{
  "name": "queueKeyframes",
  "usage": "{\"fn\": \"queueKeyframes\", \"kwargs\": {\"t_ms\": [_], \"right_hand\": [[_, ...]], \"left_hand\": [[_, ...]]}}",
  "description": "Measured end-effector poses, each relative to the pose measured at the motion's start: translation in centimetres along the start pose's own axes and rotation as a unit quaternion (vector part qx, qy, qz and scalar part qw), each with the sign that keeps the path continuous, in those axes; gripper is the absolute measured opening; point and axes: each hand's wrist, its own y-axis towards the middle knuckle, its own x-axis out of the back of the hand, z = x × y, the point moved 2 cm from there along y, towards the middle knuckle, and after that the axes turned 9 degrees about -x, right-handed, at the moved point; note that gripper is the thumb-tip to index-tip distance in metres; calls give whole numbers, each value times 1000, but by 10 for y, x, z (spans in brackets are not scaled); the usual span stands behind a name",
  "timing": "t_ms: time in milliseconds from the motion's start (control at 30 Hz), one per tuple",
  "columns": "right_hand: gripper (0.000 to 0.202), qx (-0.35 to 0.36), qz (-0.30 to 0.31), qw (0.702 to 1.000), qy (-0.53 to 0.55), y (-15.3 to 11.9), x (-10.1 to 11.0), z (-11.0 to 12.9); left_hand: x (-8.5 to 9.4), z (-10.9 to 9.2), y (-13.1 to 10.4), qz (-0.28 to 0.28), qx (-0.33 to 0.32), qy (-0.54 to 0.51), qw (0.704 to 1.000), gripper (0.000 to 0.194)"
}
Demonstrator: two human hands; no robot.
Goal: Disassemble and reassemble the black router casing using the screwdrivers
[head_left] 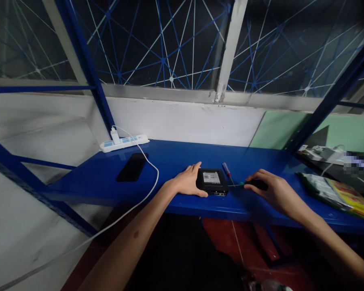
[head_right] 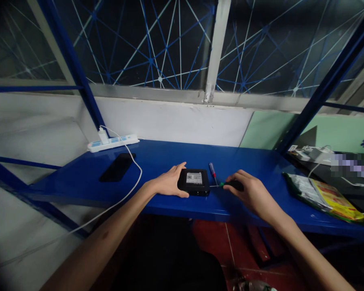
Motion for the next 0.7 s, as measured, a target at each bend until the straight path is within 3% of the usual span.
{"fn": "queueKeyframes", "kwargs": {"t_ms": [167,467,633,700], "right_hand": [[36,-21,-16,999,18,-6,0,-6],[43,-164,-28,980,106,-12,3,-60],[52,-211,-68,958,182,7,-18,-77],[51,-212,-102,961,148,16,-27,-81]], "left_hand": [[-6,2,-7,-20,5,2,1000,133],[-8,1,-11,-44,-2,-1,999,128],[-6,-1,-12,-47,-5,-10,999,126],[-5,-2,-13,-42,-2,-15,999,126]]}}
